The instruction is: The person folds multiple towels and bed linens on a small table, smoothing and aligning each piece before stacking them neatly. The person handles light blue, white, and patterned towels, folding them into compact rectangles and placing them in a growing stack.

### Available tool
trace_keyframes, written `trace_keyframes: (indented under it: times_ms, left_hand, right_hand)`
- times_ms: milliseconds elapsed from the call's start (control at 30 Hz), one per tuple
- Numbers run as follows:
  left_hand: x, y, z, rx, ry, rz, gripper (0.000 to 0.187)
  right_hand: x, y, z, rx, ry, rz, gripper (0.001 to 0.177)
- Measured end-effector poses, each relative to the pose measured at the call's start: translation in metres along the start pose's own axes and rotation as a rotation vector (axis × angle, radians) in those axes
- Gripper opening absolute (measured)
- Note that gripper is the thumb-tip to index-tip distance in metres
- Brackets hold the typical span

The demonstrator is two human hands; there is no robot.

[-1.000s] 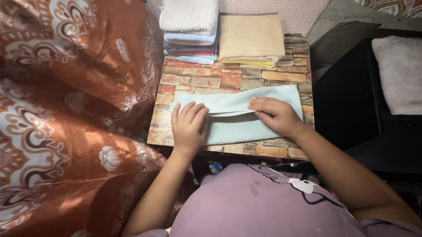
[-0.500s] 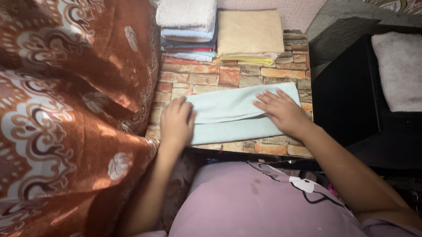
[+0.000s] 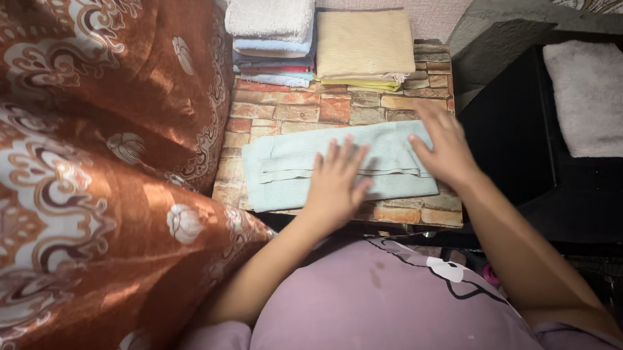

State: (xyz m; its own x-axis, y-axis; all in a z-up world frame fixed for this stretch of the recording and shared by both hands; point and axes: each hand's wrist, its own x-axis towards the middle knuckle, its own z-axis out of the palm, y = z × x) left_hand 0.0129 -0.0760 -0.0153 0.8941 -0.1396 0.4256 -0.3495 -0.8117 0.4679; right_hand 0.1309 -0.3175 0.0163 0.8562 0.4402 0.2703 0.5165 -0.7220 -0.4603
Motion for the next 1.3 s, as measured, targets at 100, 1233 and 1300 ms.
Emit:
trace_keyframes:
  times_ms: [100,1233,1300]
  left_hand:
    - [-0.007,0.007,0.003,0.123,-0.074,0.113,0.072]
    - [-0.007,-0.065,-0.003,-1.47,0.034,-0.688,0.047]
    - [-0.006,-0.061,-0.004,-1.505,0.026,-0.69,0.05]
  right_hand:
    - [0.005,0.009,0.0,-0.311,-0.114,-0.05,0.062]
    - [0.026,-0.072,0.065,0.198,-0.208,-0.291,0.078]
    - [0.042,-0.07,0.054,0.486,-0.276,-0.3,0.081]
